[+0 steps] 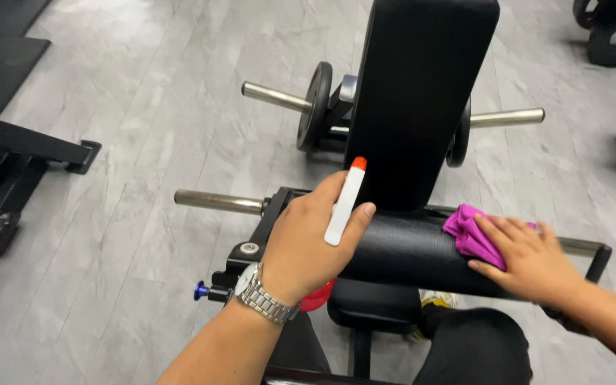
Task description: The person wipes down a gym weight machine pad with a cloth after spraying it with a cleaning solution.
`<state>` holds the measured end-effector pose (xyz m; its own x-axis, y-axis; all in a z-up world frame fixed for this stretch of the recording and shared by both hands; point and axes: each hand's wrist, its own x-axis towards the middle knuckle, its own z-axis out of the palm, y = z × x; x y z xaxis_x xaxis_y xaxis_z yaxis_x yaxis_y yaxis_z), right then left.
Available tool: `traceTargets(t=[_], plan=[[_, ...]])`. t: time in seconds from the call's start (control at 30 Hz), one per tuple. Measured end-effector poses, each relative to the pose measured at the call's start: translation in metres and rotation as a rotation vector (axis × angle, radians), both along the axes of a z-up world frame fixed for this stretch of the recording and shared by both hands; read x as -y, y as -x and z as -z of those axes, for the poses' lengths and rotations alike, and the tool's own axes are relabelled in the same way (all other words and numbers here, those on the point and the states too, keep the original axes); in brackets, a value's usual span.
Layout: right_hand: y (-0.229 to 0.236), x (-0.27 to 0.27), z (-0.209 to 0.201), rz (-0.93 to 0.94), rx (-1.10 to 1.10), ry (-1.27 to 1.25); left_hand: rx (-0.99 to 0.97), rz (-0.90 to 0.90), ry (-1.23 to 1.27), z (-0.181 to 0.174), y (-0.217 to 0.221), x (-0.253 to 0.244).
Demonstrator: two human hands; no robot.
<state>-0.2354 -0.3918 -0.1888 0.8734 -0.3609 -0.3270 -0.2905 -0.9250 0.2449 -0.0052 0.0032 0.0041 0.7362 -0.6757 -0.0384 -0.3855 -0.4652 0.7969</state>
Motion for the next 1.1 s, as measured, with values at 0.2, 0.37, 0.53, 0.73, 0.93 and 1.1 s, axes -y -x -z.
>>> traceTargets(t=[0.2, 0.37, 0.53, 0.73, 0.93, 1.1], plan=[[0.008, 0.033, -0.009, -0.456, 0.246, 0.071, 0.02, 0.041, -0.032, 0.003, 0.001, 0.002], [-0.004, 0.023, -0.02, -0.373, 0.092, -0.176, 0.016, 0.064, 0.028, 0.008, -0.001, 0.003], [-0.002, 0.036, -0.007, -0.335, 0.09, -0.292, 0.024, 0.08, 0.031, 0.012, -0.001, 0.001], [-0.006, -0.018, 0.004, -0.026, 0.264, -0.295, 0.001, 0.087, 0.006, 0.004, 0.0, 0.0], [-0.022, -0.083, 0.037, -0.148, 0.402, -0.083, 0.004, 0.058, -0.017, -0.002, 0.003, 0.001], [-0.064, -0.152, 0.035, -0.424, 0.533, -0.1, 0.06, 0.075, -0.022, -0.003, 0.005, 0.003]])
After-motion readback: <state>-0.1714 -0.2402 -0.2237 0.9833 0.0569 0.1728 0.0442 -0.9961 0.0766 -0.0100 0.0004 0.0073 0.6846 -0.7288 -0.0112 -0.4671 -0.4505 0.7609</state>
